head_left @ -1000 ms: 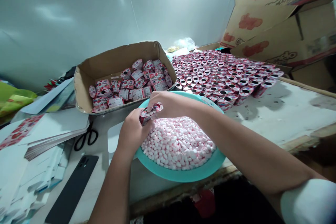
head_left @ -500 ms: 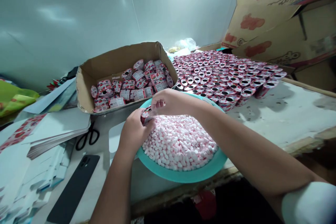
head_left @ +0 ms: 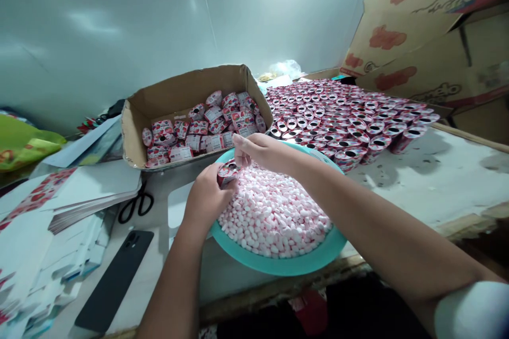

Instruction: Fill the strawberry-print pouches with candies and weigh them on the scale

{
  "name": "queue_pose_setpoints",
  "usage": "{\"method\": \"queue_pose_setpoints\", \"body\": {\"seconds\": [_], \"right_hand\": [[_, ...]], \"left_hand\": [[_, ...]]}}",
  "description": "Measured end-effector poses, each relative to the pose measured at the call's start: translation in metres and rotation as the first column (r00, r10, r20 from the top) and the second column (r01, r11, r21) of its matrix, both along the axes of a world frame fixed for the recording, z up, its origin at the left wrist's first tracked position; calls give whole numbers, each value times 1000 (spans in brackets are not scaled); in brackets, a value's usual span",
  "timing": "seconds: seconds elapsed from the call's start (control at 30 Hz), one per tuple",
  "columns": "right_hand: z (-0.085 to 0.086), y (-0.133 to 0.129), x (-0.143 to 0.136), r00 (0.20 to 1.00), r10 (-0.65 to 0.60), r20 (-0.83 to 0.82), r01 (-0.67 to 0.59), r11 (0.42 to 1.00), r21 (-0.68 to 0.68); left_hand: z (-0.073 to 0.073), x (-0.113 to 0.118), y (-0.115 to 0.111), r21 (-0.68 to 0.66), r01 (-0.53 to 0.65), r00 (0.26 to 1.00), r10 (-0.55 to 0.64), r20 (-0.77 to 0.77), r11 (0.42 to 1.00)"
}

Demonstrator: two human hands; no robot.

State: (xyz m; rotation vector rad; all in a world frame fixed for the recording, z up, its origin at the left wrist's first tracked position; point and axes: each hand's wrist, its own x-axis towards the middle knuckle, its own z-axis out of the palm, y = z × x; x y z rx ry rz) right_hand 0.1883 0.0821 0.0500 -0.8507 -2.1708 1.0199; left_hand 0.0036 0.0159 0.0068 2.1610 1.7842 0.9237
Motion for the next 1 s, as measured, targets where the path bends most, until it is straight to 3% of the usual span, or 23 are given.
{"method": "queue_pose_setpoints", "body": {"seconds": [0.13, 0.23, 0.37, 0.47, 0.6, 0.67, 0.73, 0.87, 1.0], "right_hand": [[-4, -2, -5, 998, 62, 33, -63, 997, 40], [-7, -2, -8, 999, -37, 24, 36, 999, 27], [-9, 7, -7, 963, -125, -239, 126, 992, -12], [-11, 16, -5, 937, -224, -270, 238, 971, 21], [-18, 24, -4, 942, -335, -17, 335, 942, 32], [-22, 26, -3, 934, -294, 205, 292, 956, 38], [-26, 25, -2, 892, -159, 423, 159, 987, 35], [-27, 16, -1, 730, 57, 681, -54, 998, -25], [-16, 5, -2, 665, 115, 738, -102, 993, -63]], "left_hand": [[0, -1, 0, 30, 27, 1000, -26, -12, 999], [-1, -2, 0, 39, 51, 999, -51, 8, 998], [-3, 0, -1, 24, 16, 998, -18, 56, 1000], [1, -5, -1, 17, -8, 996, 6, 92, 1000], [17, -38, -6, -46, -170, 974, 175, 145, 984], [25, -64, -9, -81, -252, 952, 262, 158, 964], [26, -93, -10, -118, -281, 938, 299, 178, 952], [11, -138, -3, -303, -243, 942, 299, 153, 921], [-4, -147, 3, -495, -229, 960, 279, 28, 838]]}}
